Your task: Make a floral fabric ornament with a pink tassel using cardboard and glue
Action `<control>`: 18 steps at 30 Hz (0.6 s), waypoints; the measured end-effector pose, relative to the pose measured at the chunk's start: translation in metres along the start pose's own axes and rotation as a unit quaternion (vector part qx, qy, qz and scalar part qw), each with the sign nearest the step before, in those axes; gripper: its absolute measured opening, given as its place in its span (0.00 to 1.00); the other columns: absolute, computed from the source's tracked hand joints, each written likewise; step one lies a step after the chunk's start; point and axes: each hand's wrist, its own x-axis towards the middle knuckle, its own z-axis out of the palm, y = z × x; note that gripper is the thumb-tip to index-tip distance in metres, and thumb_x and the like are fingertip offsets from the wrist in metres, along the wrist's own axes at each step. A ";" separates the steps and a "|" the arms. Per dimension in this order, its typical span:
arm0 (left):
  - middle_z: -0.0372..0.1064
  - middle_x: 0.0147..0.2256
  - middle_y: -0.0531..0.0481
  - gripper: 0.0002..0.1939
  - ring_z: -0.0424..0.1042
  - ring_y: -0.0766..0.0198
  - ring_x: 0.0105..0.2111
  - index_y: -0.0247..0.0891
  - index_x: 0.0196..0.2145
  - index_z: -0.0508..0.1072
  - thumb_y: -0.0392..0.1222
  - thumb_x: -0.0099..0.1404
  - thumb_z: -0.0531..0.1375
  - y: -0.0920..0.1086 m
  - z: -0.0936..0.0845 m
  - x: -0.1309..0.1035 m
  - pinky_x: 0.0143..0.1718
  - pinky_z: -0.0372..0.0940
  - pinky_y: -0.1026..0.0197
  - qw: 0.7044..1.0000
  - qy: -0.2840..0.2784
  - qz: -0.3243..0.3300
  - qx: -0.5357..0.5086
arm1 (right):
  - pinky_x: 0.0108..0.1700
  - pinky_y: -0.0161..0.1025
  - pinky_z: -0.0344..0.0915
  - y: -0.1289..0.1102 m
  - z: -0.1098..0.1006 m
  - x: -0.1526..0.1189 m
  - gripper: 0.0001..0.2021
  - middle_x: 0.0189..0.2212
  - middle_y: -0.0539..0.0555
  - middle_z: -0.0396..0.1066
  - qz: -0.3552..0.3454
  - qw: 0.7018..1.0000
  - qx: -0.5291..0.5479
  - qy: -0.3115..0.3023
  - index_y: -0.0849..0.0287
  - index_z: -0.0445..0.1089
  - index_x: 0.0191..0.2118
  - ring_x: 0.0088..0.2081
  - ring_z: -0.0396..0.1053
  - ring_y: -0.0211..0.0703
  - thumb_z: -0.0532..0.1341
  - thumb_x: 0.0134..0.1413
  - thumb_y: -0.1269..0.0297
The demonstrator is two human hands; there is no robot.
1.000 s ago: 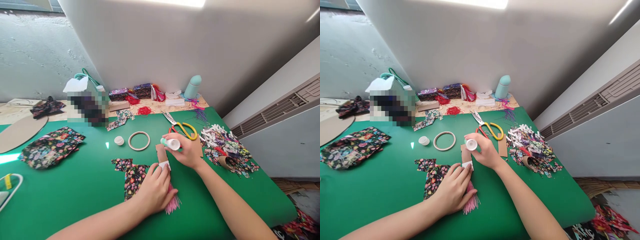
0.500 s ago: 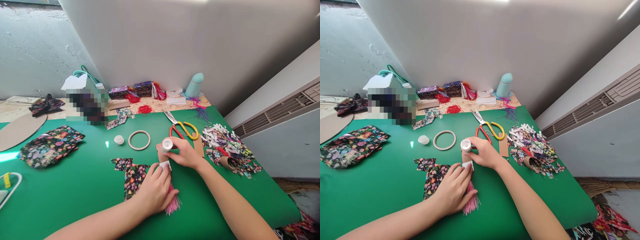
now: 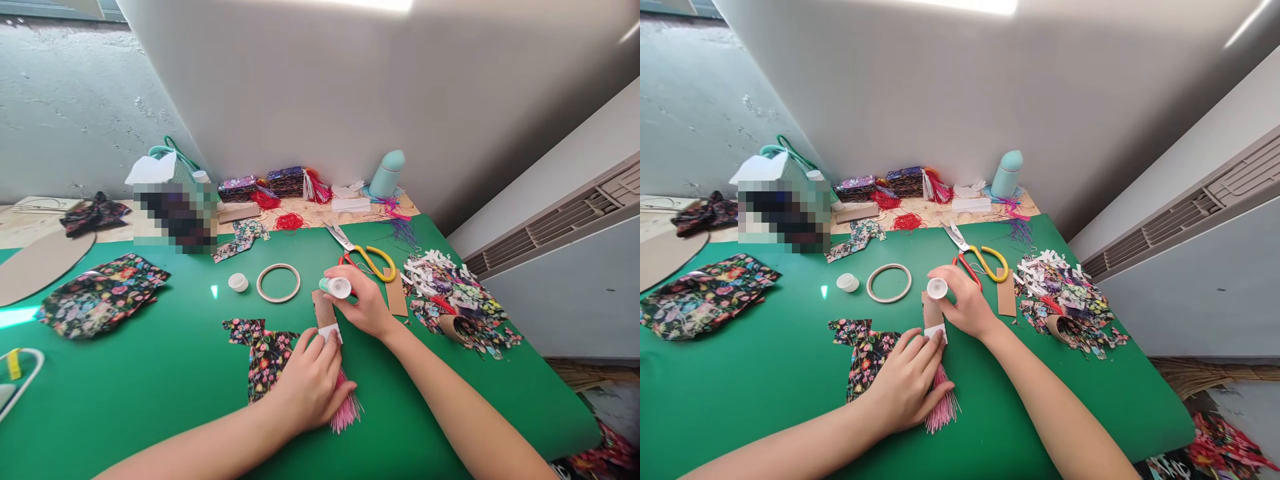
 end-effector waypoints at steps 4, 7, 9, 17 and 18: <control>0.70 0.45 0.36 0.24 0.66 0.51 0.41 0.26 0.46 0.72 0.51 0.65 0.52 0.001 0.001 -0.001 0.51 0.55 0.48 1.000 -0.002 -0.002 -0.002 | 0.42 0.41 0.71 -0.008 -0.007 0.001 0.14 0.40 0.56 0.70 0.040 0.999 0.026 -0.019 0.57 0.65 0.46 0.41 0.69 0.45 0.63 0.52 0.70; 0.70 0.44 0.35 0.24 0.66 0.51 0.41 0.26 0.45 0.72 0.51 0.64 0.52 0.002 0.001 -0.001 0.51 0.55 0.47 1.000 0.002 -0.004 -0.002 | 0.37 0.38 0.72 -0.012 -0.008 0.000 0.14 0.38 0.55 0.69 0.060 0.994 0.041 -0.075 0.57 0.65 0.44 0.38 0.69 0.44 0.63 0.51 0.69; 0.71 0.44 0.36 0.24 0.66 0.51 0.40 0.26 0.45 0.72 0.51 0.64 0.52 0.002 0.000 0.000 0.50 0.55 0.47 1.000 0.005 -0.005 -0.003 | 0.37 0.38 0.72 -0.012 -0.007 -0.002 0.12 0.36 0.54 0.68 0.068 0.993 0.040 -0.091 0.57 0.65 0.43 0.38 0.69 0.43 0.62 0.51 0.70; 0.72 0.42 0.38 0.23 0.66 0.52 0.39 0.27 0.42 0.74 0.50 0.64 0.52 0.001 -0.001 0.002 0.50 0.57 0.48 1.000 0.004 -0.006 -0.007 | 0.42 0.41 0.69 -0.005 0.006 0.007 0.11 0.38 0.56 0.66 0.044 0.996 -0.003 -0.082 0.58 0.63 0.44 0.40 0.66 0.46 0.58 0.55 0.72; 0.72 0.42 0.38 0.23 0.66 0.52 0.39 0.26 0.43 0.74 0.50 0.64 0.52 0.002 -0.001 0.003 0.50 0.57 0.48 1.000 0.004 -0.006 -0.007 | 0.42 0.42 0.68 -0.004 0.007 0.008 0.10 0.38 0.57 0.66 0.036 0.996 -0.007 -0.076 0.58 0.64 0.44 0.40 0.67 0.46 0.58 0.56 0.71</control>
